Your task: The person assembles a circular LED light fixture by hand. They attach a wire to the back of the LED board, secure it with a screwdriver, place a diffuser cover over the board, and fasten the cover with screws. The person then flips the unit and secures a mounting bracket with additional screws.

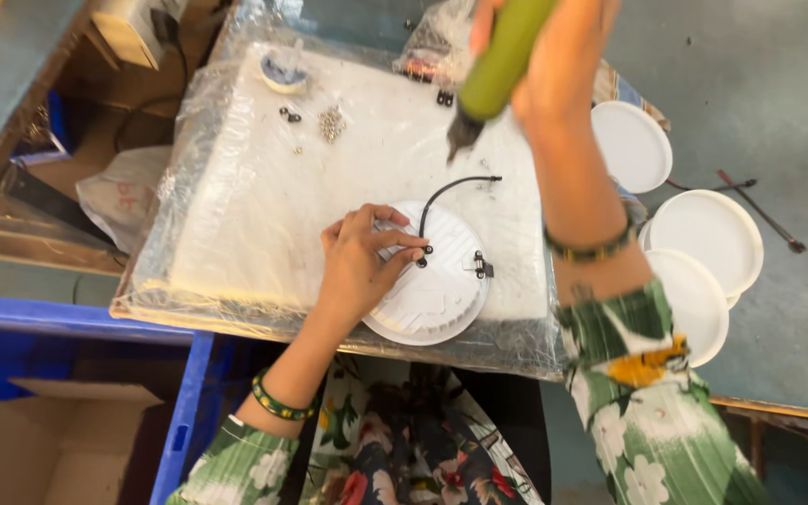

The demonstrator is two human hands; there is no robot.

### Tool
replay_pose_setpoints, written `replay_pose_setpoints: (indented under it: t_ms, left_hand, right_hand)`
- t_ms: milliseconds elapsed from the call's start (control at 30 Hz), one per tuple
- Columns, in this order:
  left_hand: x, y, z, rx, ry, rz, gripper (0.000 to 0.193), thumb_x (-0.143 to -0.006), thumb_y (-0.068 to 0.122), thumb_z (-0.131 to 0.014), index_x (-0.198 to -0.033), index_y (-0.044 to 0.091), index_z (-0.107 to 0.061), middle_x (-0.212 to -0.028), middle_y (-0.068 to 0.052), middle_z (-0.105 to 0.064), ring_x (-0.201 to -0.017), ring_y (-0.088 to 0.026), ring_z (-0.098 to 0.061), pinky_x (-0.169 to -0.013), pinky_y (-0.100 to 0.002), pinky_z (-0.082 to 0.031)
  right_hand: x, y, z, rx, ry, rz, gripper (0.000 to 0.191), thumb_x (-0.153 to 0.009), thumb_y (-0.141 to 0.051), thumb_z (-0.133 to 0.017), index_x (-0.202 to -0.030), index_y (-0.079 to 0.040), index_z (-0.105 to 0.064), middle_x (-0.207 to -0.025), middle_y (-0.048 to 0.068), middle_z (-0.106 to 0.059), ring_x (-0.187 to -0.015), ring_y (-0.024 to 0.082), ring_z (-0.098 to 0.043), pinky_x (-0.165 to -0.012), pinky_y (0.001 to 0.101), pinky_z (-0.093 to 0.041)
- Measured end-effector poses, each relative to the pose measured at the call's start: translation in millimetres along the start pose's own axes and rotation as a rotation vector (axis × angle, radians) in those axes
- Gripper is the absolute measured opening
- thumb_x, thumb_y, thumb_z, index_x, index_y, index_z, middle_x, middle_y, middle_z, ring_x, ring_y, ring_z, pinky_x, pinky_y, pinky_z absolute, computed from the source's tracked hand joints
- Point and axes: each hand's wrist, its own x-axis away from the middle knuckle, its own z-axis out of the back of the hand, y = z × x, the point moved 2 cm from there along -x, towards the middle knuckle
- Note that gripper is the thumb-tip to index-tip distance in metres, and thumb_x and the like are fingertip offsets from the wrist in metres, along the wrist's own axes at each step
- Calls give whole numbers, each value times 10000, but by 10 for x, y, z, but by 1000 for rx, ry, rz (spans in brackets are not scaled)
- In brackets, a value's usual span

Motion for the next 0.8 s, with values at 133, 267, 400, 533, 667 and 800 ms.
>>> replay_pose_setpoints:
  t_ms: [133, 267, 400, 533, 667, 800]
  left_hand:
    - [-61, 100, 32, -14, -2, -27, 161, -804, 257, -840, -966, 258, -834, -1131, 72, -655, -1108, -186, -577, -1023, -427, -318]
    - [-82, 135, 24, 10, -14, 1, 169, -801, 247, -840, -970, 255, -832, -1136, 81, -659, -1120, -176, -579, -1025, -410, -324]
    - [-57, 104, 11, 3, -5, -4, 167, -802, 242, -843, -968, 249, -832, -1143, 78, -656, -1141, -182, -576, -1019, -411, -324]
    - [-60, 98, 12, -7, 10, -28, 162, -805, 244, -846, -966, 245, -832, -1149, 75, -656, -1142, -191, -573, -1016, -418, -320]
    - [-63, 115, 18, -2, 7, -19, 167, -807, 248, -845, -973, 256, -831, -1145, 78, -658, -1138, -185, -578, -1016, -419, -326]
    - [-66, 107, 24, -6, 6, -8, 163, -810, 248, -844, -972, 264, -832, -1144, 77, -661, -1132, -186, -577, -1005, -420, -330]
  right_hand:
    - [655, -98, 13, -91, -117, 20, 720, -1057, -713, -425, -1251, -25, -505, -812, 151, -522, -503, 250, -489, -460, 357, -458]
    - [825, -61, -18, -166, -139, 12, 762, -997, -761, -421, -1244, -46, -514, -756, 147, -494, -437, 230, -463, -445, 346, -433]
    - [845, -38, -108, -159, -164, -24, 767, -986, -779, -416, -1231, -58, -511, -720, 157, -493, -413, 224, -454, -450, 347, -417]
    - [910, -48, -121, -119, -143, -19, 778, -987, -793, -409, -1214, -56, -509, -705, 161, -476, -408, 226, -446, -448, 344, -407]
    - [946, -15, -76, -107, -119, -19, 778, -984, -794, -408, -1213, -56, -498, -706, 165, -479, -420, 222, -448, -454, 348, -417]
    - [973, 38, -44, -113, -104, -25, 788, -983, -799, -395, -1228, -56, -491, -741, 168, -485, -469, 235, -466, -473, 367, -439]
